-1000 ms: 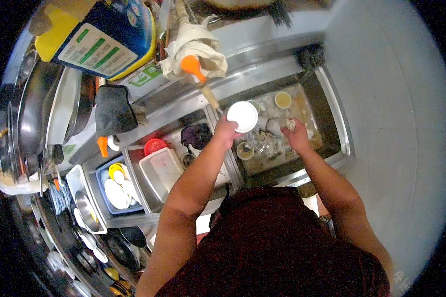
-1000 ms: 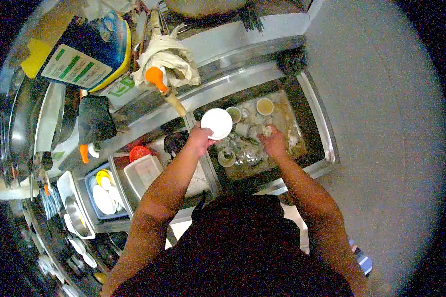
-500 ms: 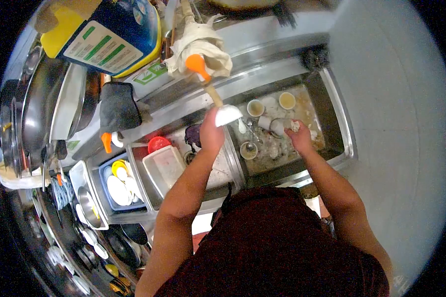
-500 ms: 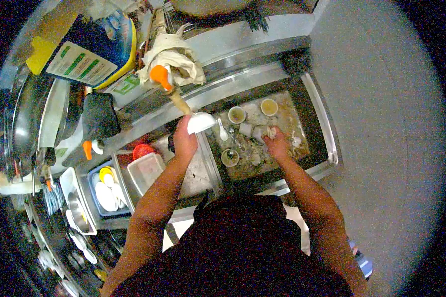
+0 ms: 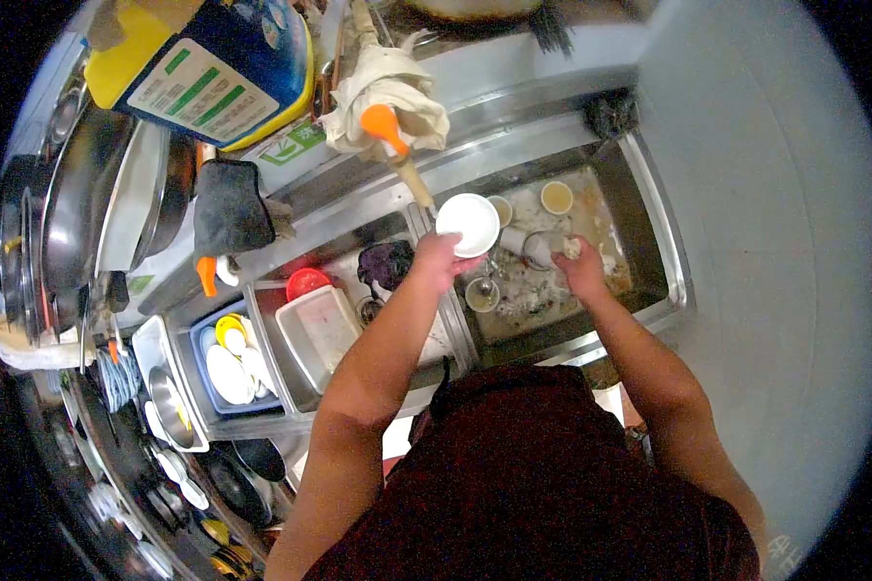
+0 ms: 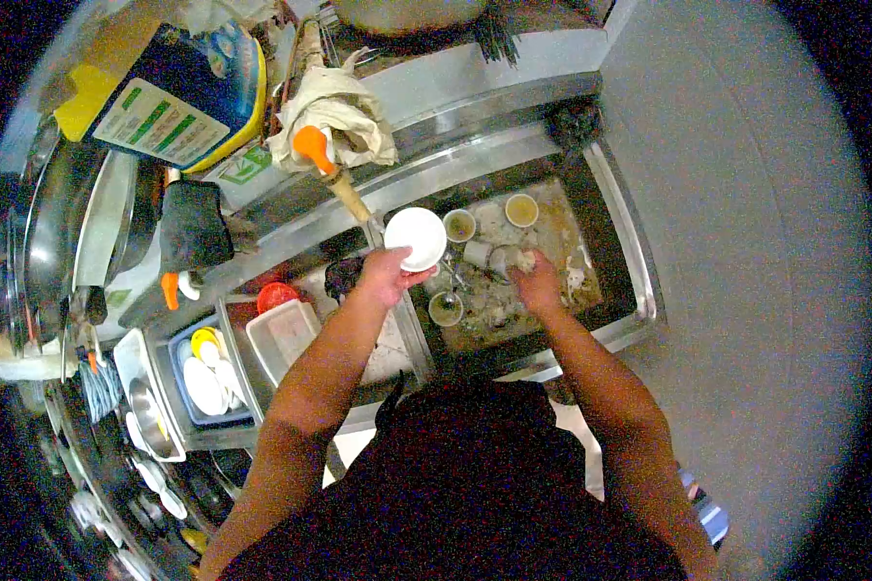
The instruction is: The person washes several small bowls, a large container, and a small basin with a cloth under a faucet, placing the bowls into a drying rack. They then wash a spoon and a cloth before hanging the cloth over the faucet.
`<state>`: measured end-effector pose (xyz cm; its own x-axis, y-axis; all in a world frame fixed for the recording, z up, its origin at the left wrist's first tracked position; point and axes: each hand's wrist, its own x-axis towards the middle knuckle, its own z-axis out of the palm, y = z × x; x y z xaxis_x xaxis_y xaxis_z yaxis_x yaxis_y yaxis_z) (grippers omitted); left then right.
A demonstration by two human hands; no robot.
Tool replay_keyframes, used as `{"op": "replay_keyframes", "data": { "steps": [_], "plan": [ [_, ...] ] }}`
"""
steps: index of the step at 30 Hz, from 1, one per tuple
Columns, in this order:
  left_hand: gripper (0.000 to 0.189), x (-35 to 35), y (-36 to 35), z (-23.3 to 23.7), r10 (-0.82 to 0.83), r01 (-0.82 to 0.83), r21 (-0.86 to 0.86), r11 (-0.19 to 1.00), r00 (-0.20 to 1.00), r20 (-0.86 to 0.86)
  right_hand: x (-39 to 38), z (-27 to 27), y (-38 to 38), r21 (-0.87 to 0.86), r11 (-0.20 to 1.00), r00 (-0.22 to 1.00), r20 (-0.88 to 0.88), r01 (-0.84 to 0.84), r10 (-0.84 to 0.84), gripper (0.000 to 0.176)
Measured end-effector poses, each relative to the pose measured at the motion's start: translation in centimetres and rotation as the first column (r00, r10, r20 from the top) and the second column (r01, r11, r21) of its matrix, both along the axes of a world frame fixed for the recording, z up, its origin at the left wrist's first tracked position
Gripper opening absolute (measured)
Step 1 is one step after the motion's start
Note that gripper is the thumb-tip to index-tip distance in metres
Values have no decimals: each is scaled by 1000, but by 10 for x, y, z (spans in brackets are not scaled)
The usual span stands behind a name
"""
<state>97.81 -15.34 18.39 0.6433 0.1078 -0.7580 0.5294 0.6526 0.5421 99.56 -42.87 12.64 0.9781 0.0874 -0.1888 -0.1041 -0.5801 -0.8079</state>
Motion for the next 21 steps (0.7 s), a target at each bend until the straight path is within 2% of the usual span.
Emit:
{"op": "replay_keyframes", "data": {
  "steps": [1,2,3,4,5,6,7,8,9,11,13,15,17,19,20,21],
  "plan": [
    [45,3,-6,5,-1,2,50,999,999,-32,1,3,0,0,1000,1000,2,-2,2,33],
    [41,3,-11,11,19,-23,126,992,999,32,1,6,-1,4,1000,999,-33,11,-11,33],
    [41,4,-12,17,20,-24,124,992,999,35,2,9,-1,7,1000,997,-66,25,-24,34],
    [42,6,-14,24,-127,126,302,945,992,-17,2,4,-4,4,1000,998,-64,24,-23,34],
    [43,6,-15,27,-257,271,460,846,962,-94,2,-6,-8,-34,999,999,-42,7,-8,38],
    [43,2,-15,19,-251,264,458,849,964,-91,2,-15,-11,-72,997,1000,-21,-12,11,43],
    [45,-5,-14,12,-452,290,842,456,890,-62,1,-12,-10,-74,997,1000,-20,-21,19,43],
    [46,-10,-13,6,-612,142,988,-55,777,-146,0,-9,-8,-90,995,999,-18,-46,44,43],
    [46,-14,-13,-1,-603,139,989,-51,785,-142,-1,-6,-6,-107,992,997,-15,-72,71,44],
    [50,-19,-15,16,-634,216,972,-90,740,-223,-4,-7,-1,-109,990,996,-6,-87,87,40],
    [50,-31,-7,20,-646,173,982,-72,742,-178,-10,-1,5,-109,987,993,3,-119,120,37],
    [52,-49,6,3,-692,36,970,-240,695,-197,-18,14,14,-98,992,992,-106,-74,64,39],
    [51,-75,31,0,-702,-124,927,-355,690,-177,-22,36,31,-258,959,991,-96,-119,97,41],
    [49,-101,63,13,-629,-155,953,-261,776,-47,-19,-14,16,76,979,981,-9,-191,192,37],
    [49,-116,83,3,-542,-151,968,-201,840,19,-22,-5,24,88,991,972,-202,-102,118,33],
    [50,-134,105,14,-394,1,1000,3,919,1,-27,-6,32,-15,982,978,-99,-188,186,33]
  ]
}}
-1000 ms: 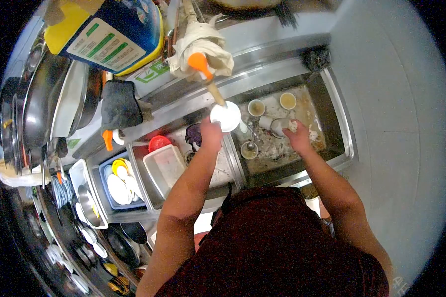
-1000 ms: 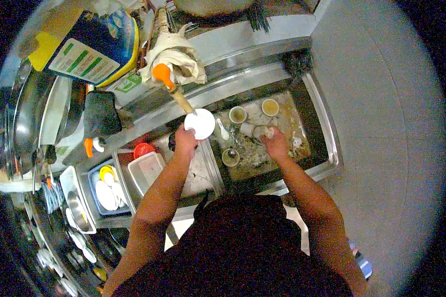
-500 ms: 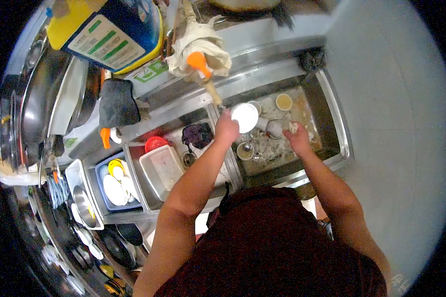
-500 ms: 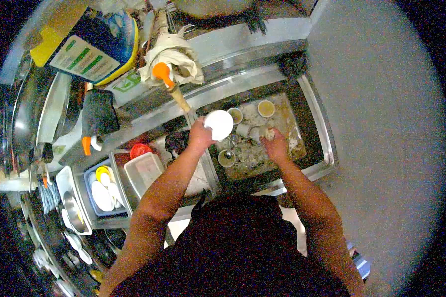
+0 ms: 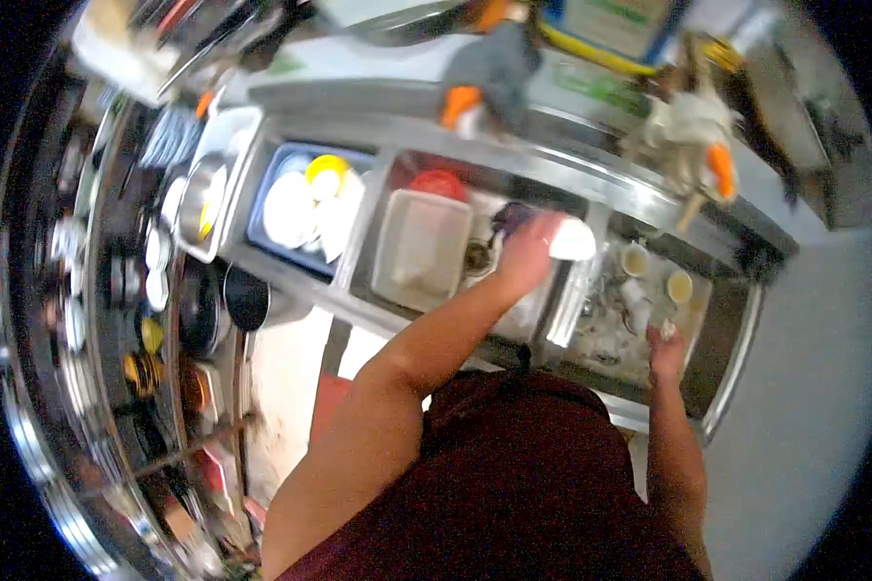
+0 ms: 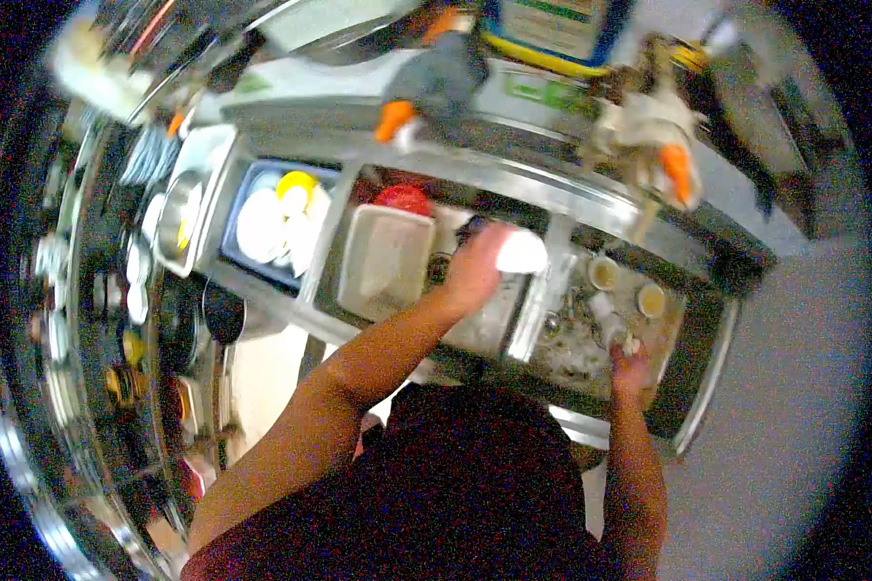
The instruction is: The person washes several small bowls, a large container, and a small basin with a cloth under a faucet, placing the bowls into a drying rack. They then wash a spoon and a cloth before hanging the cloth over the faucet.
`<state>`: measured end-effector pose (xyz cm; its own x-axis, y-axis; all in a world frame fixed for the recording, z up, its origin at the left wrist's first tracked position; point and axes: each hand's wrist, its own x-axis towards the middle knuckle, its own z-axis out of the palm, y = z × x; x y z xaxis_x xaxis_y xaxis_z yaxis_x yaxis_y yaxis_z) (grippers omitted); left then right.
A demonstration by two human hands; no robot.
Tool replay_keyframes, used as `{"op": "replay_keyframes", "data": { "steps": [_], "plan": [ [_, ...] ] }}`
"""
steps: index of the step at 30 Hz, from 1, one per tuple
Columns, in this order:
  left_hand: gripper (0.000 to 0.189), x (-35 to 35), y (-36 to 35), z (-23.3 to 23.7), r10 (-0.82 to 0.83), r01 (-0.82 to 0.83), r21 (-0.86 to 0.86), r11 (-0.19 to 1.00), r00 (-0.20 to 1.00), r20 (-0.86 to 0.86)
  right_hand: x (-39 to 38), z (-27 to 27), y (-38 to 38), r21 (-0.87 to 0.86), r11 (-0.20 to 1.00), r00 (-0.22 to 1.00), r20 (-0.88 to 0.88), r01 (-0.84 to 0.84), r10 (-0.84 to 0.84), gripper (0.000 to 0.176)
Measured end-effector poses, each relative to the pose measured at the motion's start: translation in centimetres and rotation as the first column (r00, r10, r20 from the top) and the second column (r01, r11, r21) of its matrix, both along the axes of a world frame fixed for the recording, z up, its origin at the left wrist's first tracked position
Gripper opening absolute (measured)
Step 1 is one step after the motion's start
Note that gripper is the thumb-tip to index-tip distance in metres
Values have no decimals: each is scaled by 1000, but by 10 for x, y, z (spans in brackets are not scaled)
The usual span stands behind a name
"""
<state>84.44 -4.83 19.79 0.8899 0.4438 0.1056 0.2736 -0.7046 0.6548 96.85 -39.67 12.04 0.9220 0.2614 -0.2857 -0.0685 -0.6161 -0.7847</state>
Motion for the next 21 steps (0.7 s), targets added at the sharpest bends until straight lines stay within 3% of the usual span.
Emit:
{"op": "replay_keyframes", "data": {
  "steps": [1,2,4,5,6,7,8,9,10,12,13,14,16,18,20,21],
  "plan": [
    [50,-18,27,-19,147,-151,25,988,982,119,-2,-1,2,-91,994,989,124,-64,75,32],
    [51,-38,52,-38,272,-289,34,957,931,243,0,-16,-2,-91,992,987,124,-92,103,32],
    [52,-87,93,24,523,-510,-125,851,844,119,4,-53,-11,-229,968,969,194,-104,150,32],
    [55,-110,131,-43,733,-702,-215,680,636,243,-2,-27,6,-201,974,990,63,-107,122,30],
    [52,-125,152,-28,894,-878,-172,446,446,40,-13,4,30,-205,972,990,64,-112,128,30],
    [40,-156,195,-98,951,-969,-80,235,212,225,-24,33,55,-228,969,995,12,-90,96,29],
    [40,-183,217,-98,952,-968,-86,235,212,221,-30,47,69,-252,965,998,-36,-66,59,29],
    [31,-210,239,-97,998,-813,-582,14,47,-42,-29,40,69,-258,964,998,-31,-63,57,29],
    [22,-235,261,-97,936,-434,-847,-306,28,-352,-27,29,63,-297,949,992,22,-110,122,30],
    [22,-282,309,-156,842,-365,-782,-505,-9,-539,-27,8,53,-347,927,981,72,-145,181,31],
    [27,-282,305,-148,889,-388,-828,-406,44,-456,-28,0,49,-359,924,982,80,-130,169,31],
    [27,-283,311,-150,884,-387,-825,-412,50,-465,-31,1,50,-373,921,983,88,-115,159,32],
    [35,-283,324,-154,822,-489,-773,-405,177,-542,-38,9,52,-400,911,986,82,-99,143,32],
    [37,-260,328,-150,828,-423,-790,-444,143,-543,-42,19,52,-426,901,989,79,-81,126,31],
    [35,-238,334,-151,890,-322,-864,-388,114,-442,-46,27,50,-380,915,978,103,-131,183,30],
    [35,-233,337,-154,886,-317,-878,-359,179,-427,-45,20,42,-390,912,978,106,-126,181,30]
  ]
}}
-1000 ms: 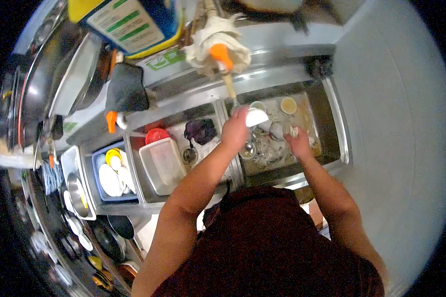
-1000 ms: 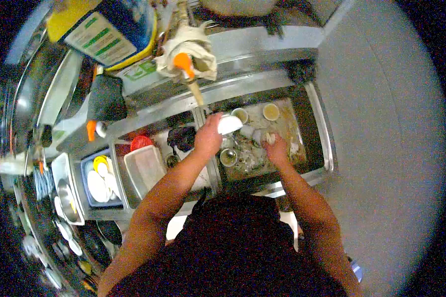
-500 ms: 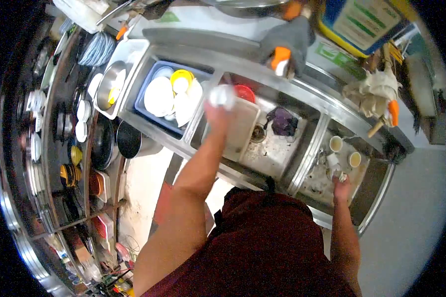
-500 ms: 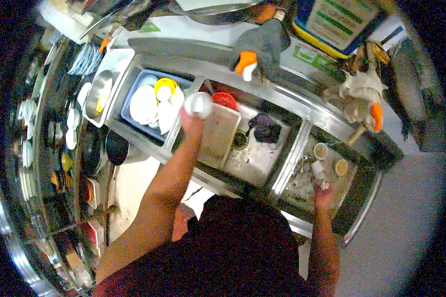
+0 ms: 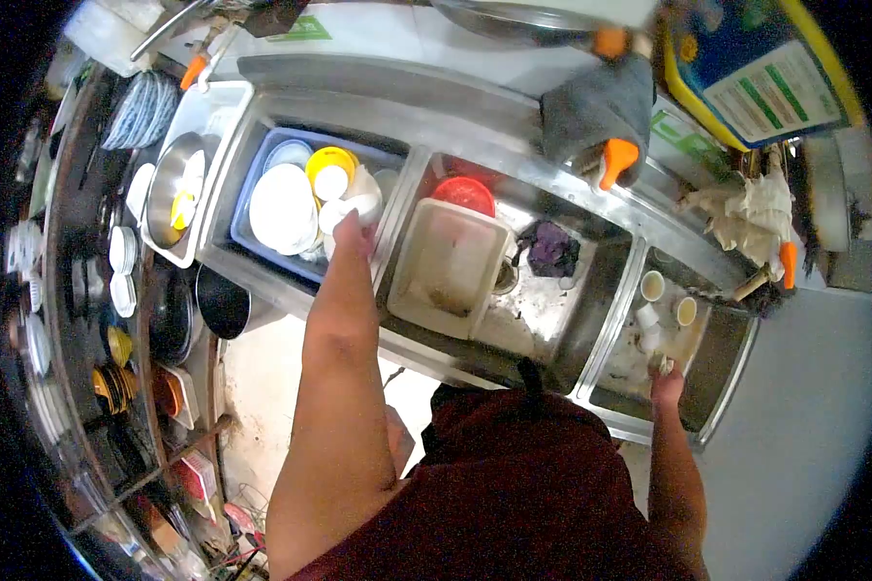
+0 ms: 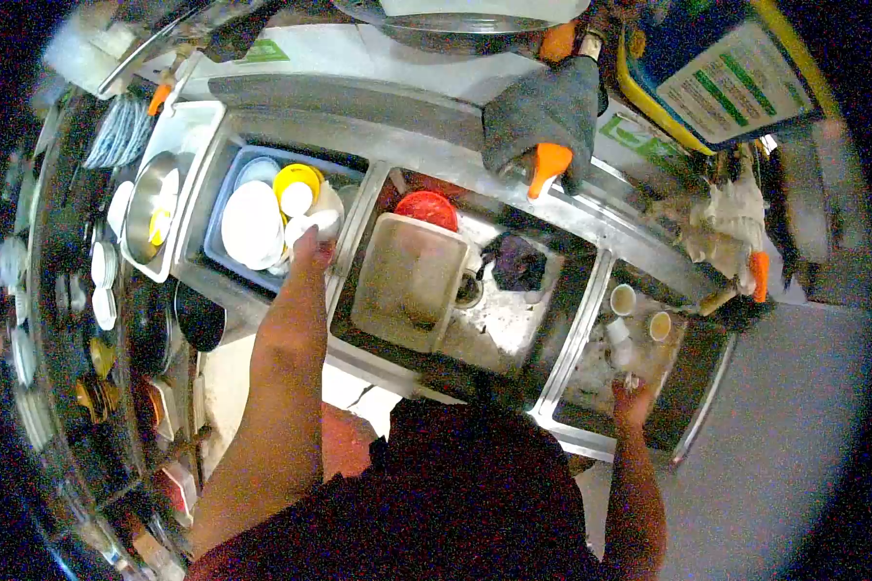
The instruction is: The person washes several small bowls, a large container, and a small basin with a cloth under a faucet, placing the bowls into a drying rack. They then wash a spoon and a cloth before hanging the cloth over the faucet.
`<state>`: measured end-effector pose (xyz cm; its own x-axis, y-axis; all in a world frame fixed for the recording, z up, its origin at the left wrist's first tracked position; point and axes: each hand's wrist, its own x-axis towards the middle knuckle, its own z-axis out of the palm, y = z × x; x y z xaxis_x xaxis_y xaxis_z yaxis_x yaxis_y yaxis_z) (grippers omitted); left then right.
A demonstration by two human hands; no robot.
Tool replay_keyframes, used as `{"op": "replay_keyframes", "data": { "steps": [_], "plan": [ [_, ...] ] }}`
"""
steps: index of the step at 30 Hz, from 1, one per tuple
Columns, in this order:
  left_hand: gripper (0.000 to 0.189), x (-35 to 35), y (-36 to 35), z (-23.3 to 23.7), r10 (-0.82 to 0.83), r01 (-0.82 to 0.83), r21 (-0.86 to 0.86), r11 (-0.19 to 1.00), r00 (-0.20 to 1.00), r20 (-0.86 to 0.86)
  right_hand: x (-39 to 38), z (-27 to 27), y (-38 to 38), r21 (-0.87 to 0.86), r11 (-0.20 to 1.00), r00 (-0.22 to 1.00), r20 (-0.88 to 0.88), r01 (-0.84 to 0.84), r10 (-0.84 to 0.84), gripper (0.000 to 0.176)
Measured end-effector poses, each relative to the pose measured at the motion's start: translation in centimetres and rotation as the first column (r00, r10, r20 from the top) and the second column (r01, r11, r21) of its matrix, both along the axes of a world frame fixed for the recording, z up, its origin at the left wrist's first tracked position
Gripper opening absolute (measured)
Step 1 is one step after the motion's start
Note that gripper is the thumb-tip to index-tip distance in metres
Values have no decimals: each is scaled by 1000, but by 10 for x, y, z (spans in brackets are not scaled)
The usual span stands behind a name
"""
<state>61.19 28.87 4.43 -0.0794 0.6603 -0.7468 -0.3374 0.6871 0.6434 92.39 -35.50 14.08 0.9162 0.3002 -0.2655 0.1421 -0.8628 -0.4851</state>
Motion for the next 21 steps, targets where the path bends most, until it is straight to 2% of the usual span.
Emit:
{"op": "replay_keyframes", "data": {
  "steps": [1,2,3,4,5,6,7,8,10,11,12,13,14,15,16,17,19,21],
  "plan": [
    [35,2,9,-13,-2,2,-8,1000,1000,4,8,-24,-21,-12,998,993,95,-64,64,30],
    [33,0,20,-33,-25,24,8,1000,996,89,13,-35,-32,-29,991,974,187,-128,131,30],
    [31,-1,27,-45,-47,43,27,999,984,172,13,-28,-26,-37,991,973,188,-127,132,30],
    [17,12,21,-21,7,-11,22,1000,988,152,11,-17,-18,-32,995,992,87,-94,97,34],
    [13,2,34,-63,-359,382,244,891,924,-134,8,-6,-7,-29,998,998,-16,-61,61,39],
    [10,-9,47,-108,-476,793,245,558,548,-688,7,1,3,-31,998,998,-17,-63,62,39],
    [8,-19,59,-150,-225,924,162,347,249,-942,4,5,12,-65,996,998,-22,-67,65,38],
    [8,-15,57,-134,-226,924,157,348,246,-943,1,11,24,-99,993,997,-28,-71,68,38],
    [11,-2,48,-98,-328,951,-157,268,-63,-943,-3,26,51,-117,990,994,-89,-72,62,38],
    [11,-1,41,-85,-329,949,-163,270,-68,-942,-4,30,59,-135,988,988,-146,-75,55,37],
    [15,-1,32,-73,-302,933,-55,355,59,-951,-3,22,57,-134,988,987,-151,-79,58,37],
    [19,1,22,-59,-263,899,55,434,185,-947,-2,10,57,-110,982,986,-93,-151,141,37],
    [19,8,9,-41,-262,900,53,433,182,-948,-1,3,53,-91,971,975,-31,-222,220,37],
    [19,19,-6,-18,-154,818,134,560,262,-953,-2,4,57,-89,972,975,-33,-220,218,37],
    [20,31,-22,4,-37,716,219,663,324,-945,-8,16,74,-49,984,980,-107,-172,166,35],
    [20,43,-38,29,-41,723,216,657,320,-947,-11,25,83,-13,993,977,-182,-119,115,34],
    [20,66,-67,66,-45,765,295,573,389,-920,-14,28,82,-51,992,974,-202,-117,104,34],
    [19,74,-88,38,-129,747,469,472,585,-801,-16,18,73,-82,990,970,-224,-114,93,33]
  ]
}}
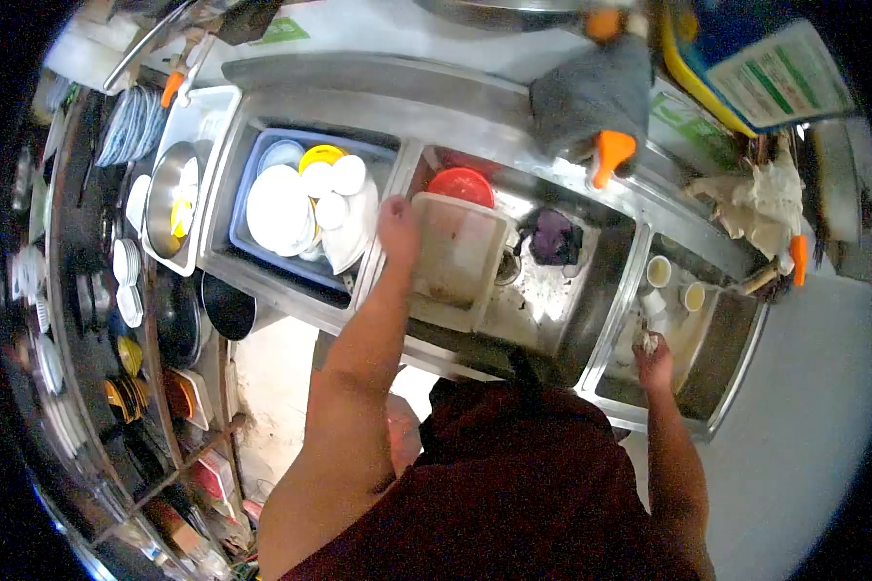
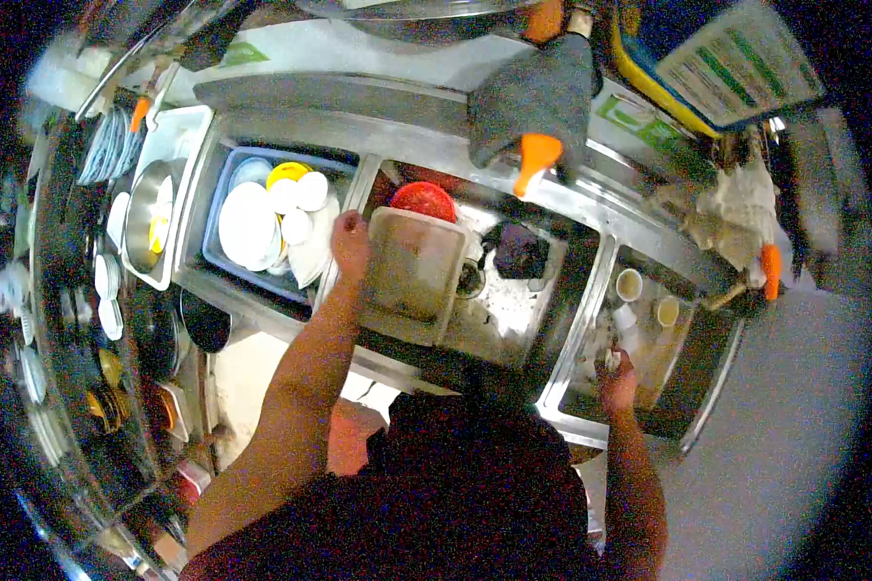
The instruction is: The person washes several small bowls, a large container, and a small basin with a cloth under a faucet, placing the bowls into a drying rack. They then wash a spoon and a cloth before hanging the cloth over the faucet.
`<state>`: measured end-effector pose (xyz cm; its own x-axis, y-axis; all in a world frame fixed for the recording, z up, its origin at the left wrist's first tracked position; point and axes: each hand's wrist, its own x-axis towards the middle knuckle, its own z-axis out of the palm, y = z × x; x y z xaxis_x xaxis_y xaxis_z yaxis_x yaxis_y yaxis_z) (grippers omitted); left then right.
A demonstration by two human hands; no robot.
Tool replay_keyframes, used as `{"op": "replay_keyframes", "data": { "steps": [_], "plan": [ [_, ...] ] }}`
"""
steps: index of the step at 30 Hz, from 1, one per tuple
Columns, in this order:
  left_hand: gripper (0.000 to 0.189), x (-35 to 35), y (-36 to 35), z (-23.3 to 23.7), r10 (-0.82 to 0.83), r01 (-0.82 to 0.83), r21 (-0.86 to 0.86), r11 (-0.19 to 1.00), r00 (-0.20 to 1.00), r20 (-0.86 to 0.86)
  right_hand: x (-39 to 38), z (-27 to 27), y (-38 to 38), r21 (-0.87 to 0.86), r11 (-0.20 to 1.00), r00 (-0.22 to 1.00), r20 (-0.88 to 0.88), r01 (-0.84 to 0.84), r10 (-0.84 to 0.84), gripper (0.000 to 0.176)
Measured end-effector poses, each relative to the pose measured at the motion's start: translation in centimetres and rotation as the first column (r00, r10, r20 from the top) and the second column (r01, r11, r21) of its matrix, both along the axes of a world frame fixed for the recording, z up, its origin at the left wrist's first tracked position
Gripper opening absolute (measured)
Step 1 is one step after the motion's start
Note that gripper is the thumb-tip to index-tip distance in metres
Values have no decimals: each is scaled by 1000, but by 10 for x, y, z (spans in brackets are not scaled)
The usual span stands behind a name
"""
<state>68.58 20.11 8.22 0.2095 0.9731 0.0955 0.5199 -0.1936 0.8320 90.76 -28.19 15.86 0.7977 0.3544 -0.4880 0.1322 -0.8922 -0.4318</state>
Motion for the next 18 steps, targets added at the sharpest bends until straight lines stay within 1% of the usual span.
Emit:
{"op": "replay_keyframes", "data": {
  "steps": [1,2,4,5,6,8,9,10,11,12,13,14,15,16,17,18],
  "plan": [
    [18,17,-18,16,23,-24,-196,980,1000,-7,-1,-12,-9,77,997,999,49,2,-6,34],
    [18,25,-31,19,-5,4,-204,979,1000,-4,-4,-15,-20,144,990,994,103,12,-27,35],
    [18,56,-77,18,-179,182,1,983,968,177,-6,-19,-37,67,987,989,-20,148,-147,37],
    [20,71,-99,22,-220,241,-78,967,952,212,-7,-16,-42,-13,991,991,10,130,-130,38],
    [20,86,-126,33,-270,301,-107,948,934,235,-6,-16,-52,-95,989,993,35,116,-113,39],
    [21,106,-175,54,-521,524,-216,824,850,75,-4,-52,-93,169,966,980,-2,195,-198,36],
    [23,110,-198,44,-616,642,-241,728,767,180,-2,-51,-102,156,962,974,3,223,-226,36],
    [23,116,-221,47,-632,657,-247,712,753,183,-1,-49,-105,161,934,947,-108,318,-304,33],
    [23,127,-242,55,-769,782,-258,567,615,175,5,-47,-109,161,901,905,-217,402,-365,31],
    [23,137,-265,60,-875,874,-269,404,455,165,10,-52,-121,163,898,902,-219,410,-372,31],
    [24,146,-285,58,-937,920,-227,318,341,71,13,-66,-132,234,891,917,-193,390,-350,29],
    [25,157,-307,60,-975,955,-195,223,222,-28,16,-79,-143,304,880,930,-164,366,-330,27],
    [25,167,-331,61,-988,945,-304,125,91,-125,19,-91,-158,304,877,927,-170,373,-335,27],
    [25,178,-351,64,-978,908,-418,37,-53,-202,22,-101,-171,285,908,951,-82,308,-297,27],
    [27,183,-369,56,-957,908,-414,-56,-167,-237,27,-99,-175,261,934,967,7,245,-255,27],
    [27,191,-388,34,-956,905,-421,-64,-177,-234,32,-94,-182,257,932,965,0,255,-264,27]
  ]
}}
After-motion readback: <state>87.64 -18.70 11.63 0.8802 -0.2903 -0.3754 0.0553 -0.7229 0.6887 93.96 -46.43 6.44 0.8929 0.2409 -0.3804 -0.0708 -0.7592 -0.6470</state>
